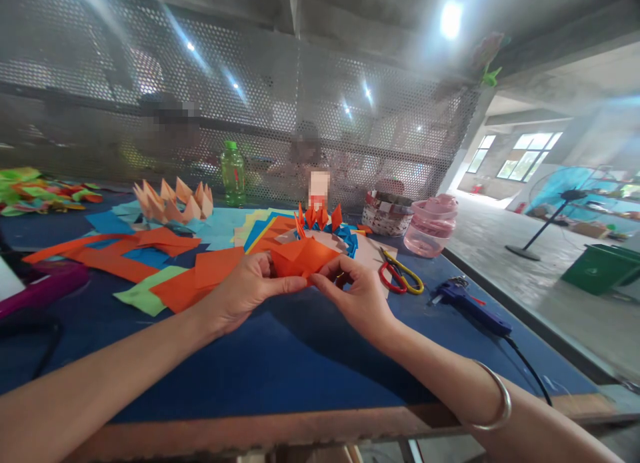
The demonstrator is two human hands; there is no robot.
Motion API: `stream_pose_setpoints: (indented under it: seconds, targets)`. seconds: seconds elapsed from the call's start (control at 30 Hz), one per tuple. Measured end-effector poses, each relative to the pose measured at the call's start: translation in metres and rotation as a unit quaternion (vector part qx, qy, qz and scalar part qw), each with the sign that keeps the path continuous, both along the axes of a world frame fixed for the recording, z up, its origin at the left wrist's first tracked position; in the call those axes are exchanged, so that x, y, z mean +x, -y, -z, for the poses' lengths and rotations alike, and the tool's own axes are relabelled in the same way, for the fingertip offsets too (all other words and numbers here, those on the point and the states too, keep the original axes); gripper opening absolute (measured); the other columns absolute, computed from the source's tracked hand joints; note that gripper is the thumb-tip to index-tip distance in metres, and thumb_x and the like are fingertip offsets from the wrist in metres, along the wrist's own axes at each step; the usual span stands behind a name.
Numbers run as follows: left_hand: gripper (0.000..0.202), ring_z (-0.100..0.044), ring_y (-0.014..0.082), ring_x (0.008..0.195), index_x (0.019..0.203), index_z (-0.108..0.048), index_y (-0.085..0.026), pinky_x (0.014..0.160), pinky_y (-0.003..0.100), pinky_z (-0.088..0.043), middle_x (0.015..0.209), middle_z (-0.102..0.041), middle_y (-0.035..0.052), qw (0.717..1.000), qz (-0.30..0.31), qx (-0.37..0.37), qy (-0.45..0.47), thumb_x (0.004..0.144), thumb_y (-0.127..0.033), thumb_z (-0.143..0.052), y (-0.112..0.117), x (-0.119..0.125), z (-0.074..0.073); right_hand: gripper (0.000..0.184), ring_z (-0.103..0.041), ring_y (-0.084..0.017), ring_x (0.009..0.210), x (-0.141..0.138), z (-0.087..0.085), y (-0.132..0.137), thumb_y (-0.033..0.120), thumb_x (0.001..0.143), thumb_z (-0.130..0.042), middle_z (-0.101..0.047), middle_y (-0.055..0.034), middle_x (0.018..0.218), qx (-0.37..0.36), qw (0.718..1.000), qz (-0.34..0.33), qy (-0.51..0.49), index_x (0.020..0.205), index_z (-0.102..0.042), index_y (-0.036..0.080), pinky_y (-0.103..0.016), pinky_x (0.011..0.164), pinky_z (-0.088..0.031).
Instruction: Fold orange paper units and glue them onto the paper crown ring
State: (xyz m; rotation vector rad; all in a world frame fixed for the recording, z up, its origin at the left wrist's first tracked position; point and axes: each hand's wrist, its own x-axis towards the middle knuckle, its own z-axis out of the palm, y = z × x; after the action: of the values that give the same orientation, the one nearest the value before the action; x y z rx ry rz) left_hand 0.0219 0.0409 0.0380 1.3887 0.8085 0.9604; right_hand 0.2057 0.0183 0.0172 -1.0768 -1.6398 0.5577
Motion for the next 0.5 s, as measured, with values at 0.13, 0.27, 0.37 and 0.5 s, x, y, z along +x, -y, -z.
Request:
stream_pose_setpoints:
  seconds: [0.13,0.27,0.37,0.5]
  targets:
    - [0.030,-0.069,0.0188,0.086,0.090,-0.077,-0.019,0.080,0.027,-0.052,0.089,-0.077,0.0032,1.000,-0.015,0.016,-0.005,0.062,-0.027,-0.084,-0.0007,0.0006,0.0041,0.019,-0.050,-0.010,0.056,-0.0009,0.0009,0.0015,0.034,0.081,-0.068,-0.063,0.0015,0.066,0.010,1.000,0.000,0.002,0.072,-0.061,0.019,-0.023,0.053,-0.040]
    - [0.029,-0.068,0.0155,0.079,0.085,-0.077,-0.018,0.076,0.024,-0.052,0.085,-0.077,0.0024,0.999,-0.034,-0.006,0.004,0.059,-0.025,-0.085,0.0007,0.0017,0.0033,0.016,-0.050,-0.010,0.057,-0.0018,0.0006,0.0031,0.030,0.080,-0.067,-0.062,0.0021,0.067,0.027,1.000,0.002,0.001,0.074,-0.058,0.020,-0.023,0.054,-0.040]
    - [0.032,-0.068,0.0150,0.078,0.087,-0.077,-0.019,0.076,0.024,-0.053,0.086,-0.077,0.0020,0.999,-0.039,-0.019,0.014,0.057,-0.024,-0.086,0.0025,0.0030,0.0010,0.016,-0.048,-0.010,0.056,-0.0022,-0.0009,0.0031,0.030,0.079,-0.068,-0.059,0.0033,0.070,0.035,0.999,0.000,0.000,0.079,-0.054,0.020,-0.023,0.053,-0.039]
    - [0.028,-0.067,0.0134,0.072,0.080,-0.078,-0.018,0.072,0.022,-0.053,0.080,-0.077,0.0013,0.998,-0.046,-0.032,0.020,0.054,-0.023,-0.087,0.0035,0.0034,-0.0011,0.029,-0.046,-0.009,0.053,-0.0029,-0.0027,0.0027,0.030,0.077,-0.069,-0.054,0.0068,0.067,0.017,1.000,-0.013,-0.020,0.094,-0.047,0.022,-0.023,0.052,-0.039]
